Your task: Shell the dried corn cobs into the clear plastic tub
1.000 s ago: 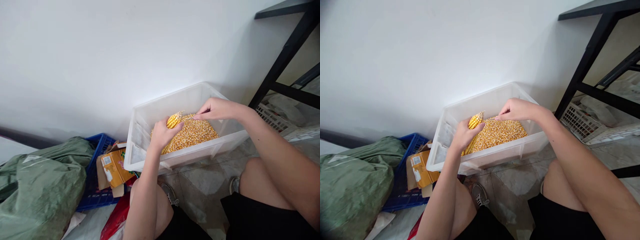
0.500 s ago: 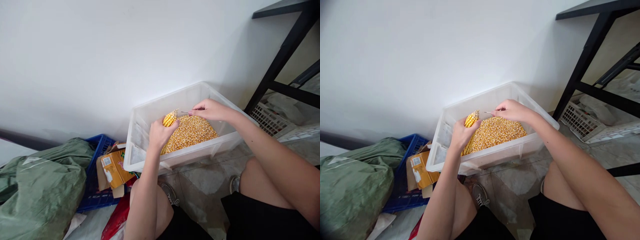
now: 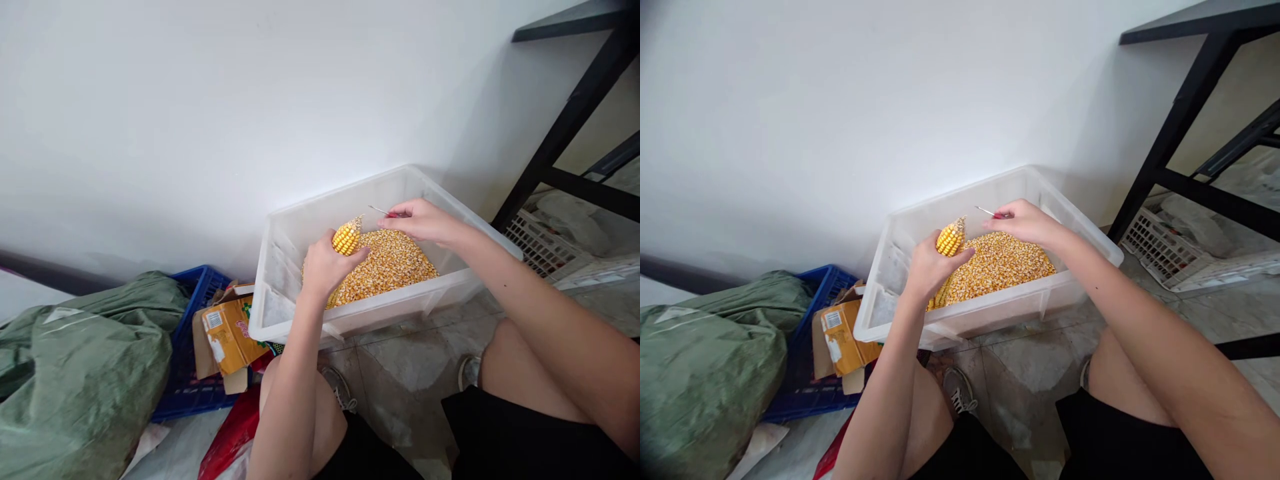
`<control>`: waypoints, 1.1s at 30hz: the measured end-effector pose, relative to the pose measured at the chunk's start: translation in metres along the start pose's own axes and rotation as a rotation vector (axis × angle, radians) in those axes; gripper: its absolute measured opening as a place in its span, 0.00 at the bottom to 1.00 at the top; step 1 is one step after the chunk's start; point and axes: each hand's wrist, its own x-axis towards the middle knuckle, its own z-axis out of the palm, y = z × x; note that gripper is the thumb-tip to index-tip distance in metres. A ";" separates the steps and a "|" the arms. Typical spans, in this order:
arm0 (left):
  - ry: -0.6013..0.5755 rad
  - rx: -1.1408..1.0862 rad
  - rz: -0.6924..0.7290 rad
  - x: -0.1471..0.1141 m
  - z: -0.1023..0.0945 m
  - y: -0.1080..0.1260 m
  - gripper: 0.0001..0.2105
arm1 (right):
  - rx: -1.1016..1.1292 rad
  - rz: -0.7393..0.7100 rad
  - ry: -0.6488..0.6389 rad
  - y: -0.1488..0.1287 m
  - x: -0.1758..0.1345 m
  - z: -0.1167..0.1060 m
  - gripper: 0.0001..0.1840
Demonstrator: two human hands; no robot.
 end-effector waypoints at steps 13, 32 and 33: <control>-0.087 -0.157 -0.008 0.004 0.001 -0.004 0.18 | -0.034 -0.234 0.212 -0.038 -0.020 0.056 0.07; 0.034 -0.237 -0.093 0.004 0.005 -0.008 0.18 | -0.058 -0.196 0.188 -0.037 -0.020 0.055 0.06; 0.020 -0.248 -0.087 0.004 0.005 -0.008 0.18 | -0.020 -0.205 0.165 -0.037 -0.021 0.056 0.07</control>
